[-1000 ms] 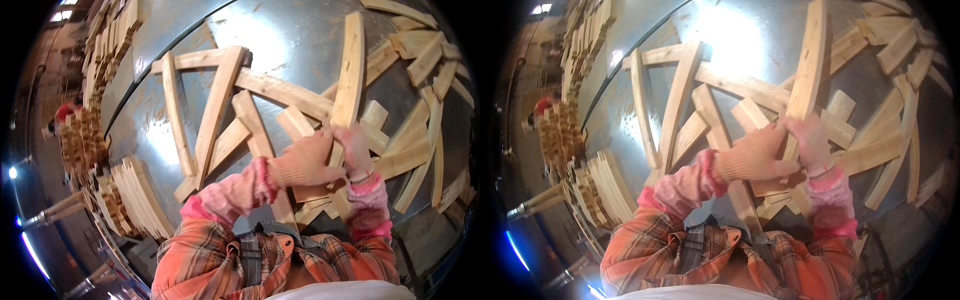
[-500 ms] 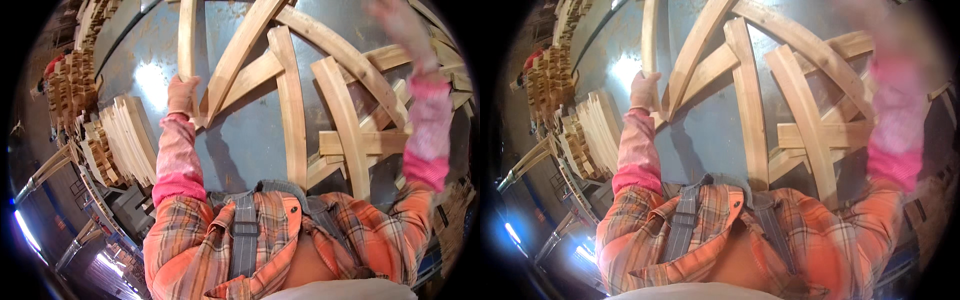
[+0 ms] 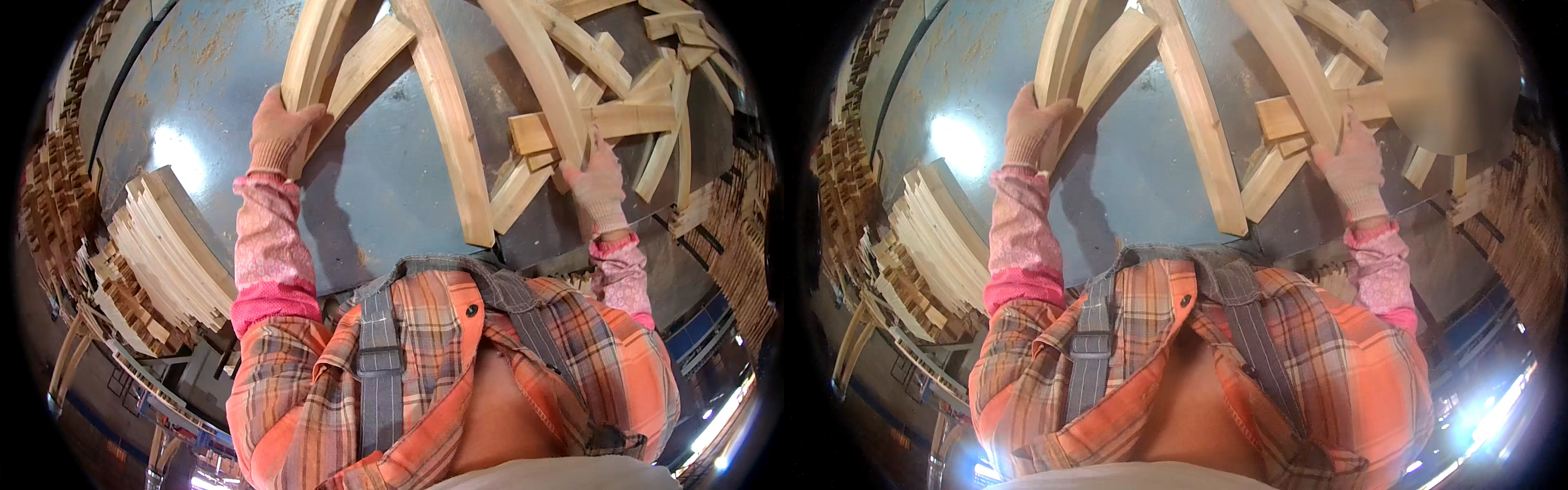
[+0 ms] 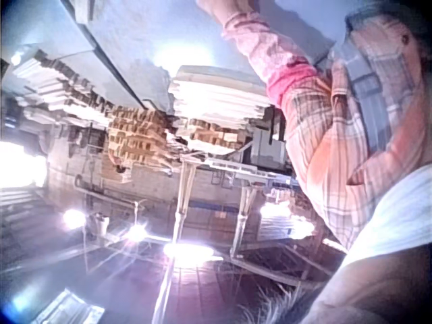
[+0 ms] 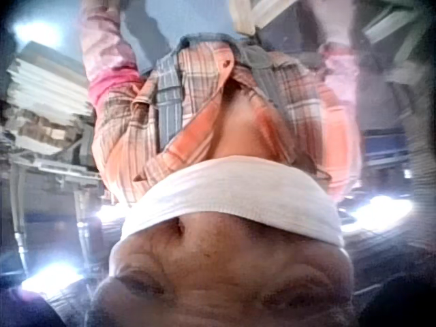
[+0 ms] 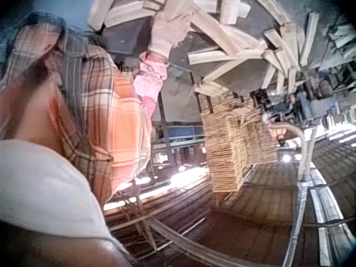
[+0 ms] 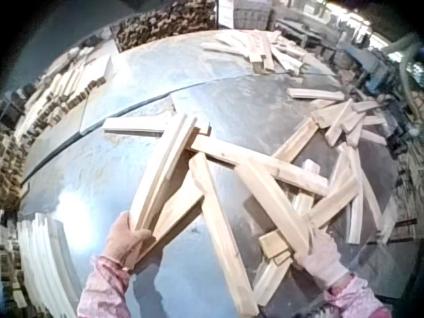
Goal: The person picks up thin wooden planks from a pile and arranges them into a neat stack on a metal table. They repeatedly pick up individual planks or small groups, align them, and place them onto the growing stack.
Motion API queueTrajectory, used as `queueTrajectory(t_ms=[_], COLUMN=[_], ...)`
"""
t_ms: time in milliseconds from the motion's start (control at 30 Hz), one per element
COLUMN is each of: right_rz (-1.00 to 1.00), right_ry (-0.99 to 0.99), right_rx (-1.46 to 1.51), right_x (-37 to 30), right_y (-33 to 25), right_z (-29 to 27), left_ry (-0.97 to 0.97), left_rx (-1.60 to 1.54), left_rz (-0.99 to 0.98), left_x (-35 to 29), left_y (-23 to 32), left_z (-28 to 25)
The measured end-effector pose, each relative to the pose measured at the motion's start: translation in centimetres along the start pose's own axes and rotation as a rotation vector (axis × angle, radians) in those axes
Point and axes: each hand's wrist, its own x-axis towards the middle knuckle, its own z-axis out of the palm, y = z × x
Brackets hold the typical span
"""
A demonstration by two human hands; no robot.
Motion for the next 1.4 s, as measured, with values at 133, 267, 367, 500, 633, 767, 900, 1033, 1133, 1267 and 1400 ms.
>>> queueTrajectory(t_ms=[133,267,367,500,633,767,900,1033,1133,1267,1400], right_rz=[-0.089,-0.118,0.107,0.149,0.110,0.027,-0.197,-0.283,-0.432,-0.623,-0.701], right_ry=[-0.147,0.025,-0.041,0.031,0.052,-0.335,-0.420,-0.701,-0.847,-0.701,-0.788], right_rx=[0.366,0.216,0.039,-0.050,0.245,1.153,1.309,1.245,1.121,0.641,0.062], right_x=[-0.9,-1.2,-3.2,-4.7,-4.6,-10.2,-12.6,-16.8,-17.6,-20.7,-22.3], right_y=[-7.2,-15.1,-20.7,-23.2,-23.1,-25.7,-29.0,-38.5,-47.3,-56.6,-62.2], right_z=[-3.0,3.5,7.6,11.1,10.9,11.4,18.7,20.3,27.3,26.8,23.4], left_ry=[-0.031,0.085,0.204,0.038,-0.059,-0.081,0.036,0.034,0.071,0.308,0.490], left_rx=[-0.123,-0.147,0.047,0.300,0.306,0.229,-0.114,-0.998,-1.153,0.081,0.373], left_rz=[-0.146,-0.374,-0.334,-0.239,-0.159,-0.156,-0.198,-0.228,-0.189,-0.270,-0.245], left_x=[-4.5,-11.5,-16.9,-19.3,-21.2,-21.8,-23.5,-25.2,-25.9,-28.2,-29.7], left_y=[-4.7,-10.7,-15.1,-16.3,-15.0,-17.6,-21.8,-25.5,-30.4,-33.3,-33.9], left_z=[-1.4,-1.1,0.5,0.4,-1.1,-1.6,-2.6,-5.5,-7.5,-11.8,-10.0])
